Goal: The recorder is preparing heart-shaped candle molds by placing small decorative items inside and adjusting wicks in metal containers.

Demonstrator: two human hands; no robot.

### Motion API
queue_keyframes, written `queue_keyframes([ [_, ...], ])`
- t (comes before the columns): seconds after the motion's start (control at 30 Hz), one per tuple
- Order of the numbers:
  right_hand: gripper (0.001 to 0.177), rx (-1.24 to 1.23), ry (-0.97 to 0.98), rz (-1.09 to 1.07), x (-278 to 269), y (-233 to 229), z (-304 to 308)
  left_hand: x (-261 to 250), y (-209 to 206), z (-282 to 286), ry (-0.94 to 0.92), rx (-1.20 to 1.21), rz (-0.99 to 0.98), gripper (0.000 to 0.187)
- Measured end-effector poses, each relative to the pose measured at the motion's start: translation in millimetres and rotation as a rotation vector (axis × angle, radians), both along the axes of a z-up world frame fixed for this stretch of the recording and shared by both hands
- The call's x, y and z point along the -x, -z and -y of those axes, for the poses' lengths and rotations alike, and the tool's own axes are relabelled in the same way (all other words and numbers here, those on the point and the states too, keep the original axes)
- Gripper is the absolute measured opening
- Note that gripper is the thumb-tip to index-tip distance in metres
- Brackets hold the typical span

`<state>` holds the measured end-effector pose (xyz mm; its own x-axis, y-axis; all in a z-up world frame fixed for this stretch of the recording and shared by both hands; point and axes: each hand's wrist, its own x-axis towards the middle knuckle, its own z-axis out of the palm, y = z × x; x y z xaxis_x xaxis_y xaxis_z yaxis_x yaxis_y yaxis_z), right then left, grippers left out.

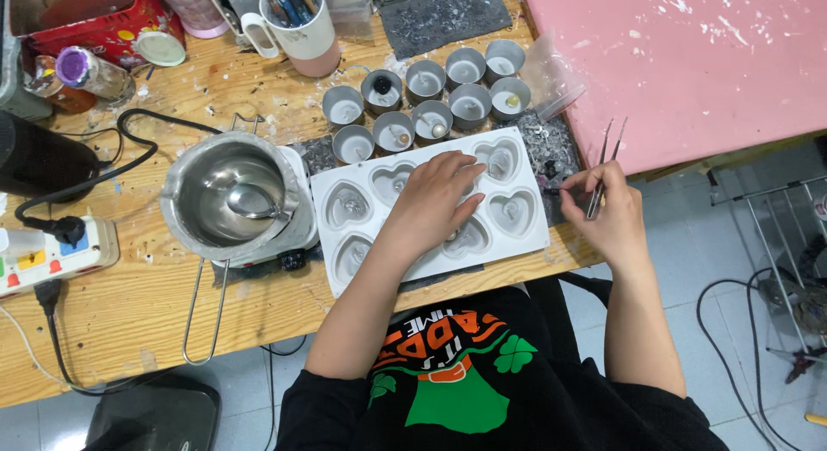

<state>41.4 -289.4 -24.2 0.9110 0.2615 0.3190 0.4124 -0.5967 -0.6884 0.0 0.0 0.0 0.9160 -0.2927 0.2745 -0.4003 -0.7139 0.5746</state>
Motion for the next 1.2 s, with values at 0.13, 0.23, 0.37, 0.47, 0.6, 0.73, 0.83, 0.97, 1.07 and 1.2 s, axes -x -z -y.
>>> queue_keyframes([
  [0.13,0.04,0.006,-0.069,0.057,-3,-4,-6,-1,-1,-2,-0.025,0.002,-0.003,0.043],
  [0.23,0.042,0.084,-0.086,0.07,-1,-8,-8,-1,-1,-3,-0.049,0.003,-0.005,0.042],
  [0.37,0.042,-0.085,-0.082,0.061,-10,-11,-1,-4,-2,-1,-0.062,-0.035,-0.022,0.041],
  [0.47,0.042,-0.167,-0.088,0.081,-38,-34,-1,-13,-16,9,-0.09,-0.108,-0.001,0.043],
  [0.6,0.041,-0.101,-0.175,0.173,-102,-52,-10,-47,-43,18,-0.195,-0.336,0.004,0.039],
  [0.73,0.041,-0.082,-0.288,0.293,-169,-51,-43,-126,-21,23,-0.293,-0.36,0.08,0.027],
  [0.83,0.04,-0.124,-0.281,0.17,-207,-36,-64,-184,10,30,-0.36,-0.389,0.138,0.02],
  [0.97,0.044,-0.173,-0.275,0.13,-228,-13,-82,-221,22,35,-0.424,-0.405,0.096,0.017],
  [1.07,0.047,-0.152,-0.224,0.133,-230,-11,-89,-234,34,35,-0.458,-0.409,0.097,0.023],
  [1.2,0.046,-0.153,-0.189,0.083,-226,-4,-90,-249,60,32,-0.479,-0.442,0.14,0.012],
])
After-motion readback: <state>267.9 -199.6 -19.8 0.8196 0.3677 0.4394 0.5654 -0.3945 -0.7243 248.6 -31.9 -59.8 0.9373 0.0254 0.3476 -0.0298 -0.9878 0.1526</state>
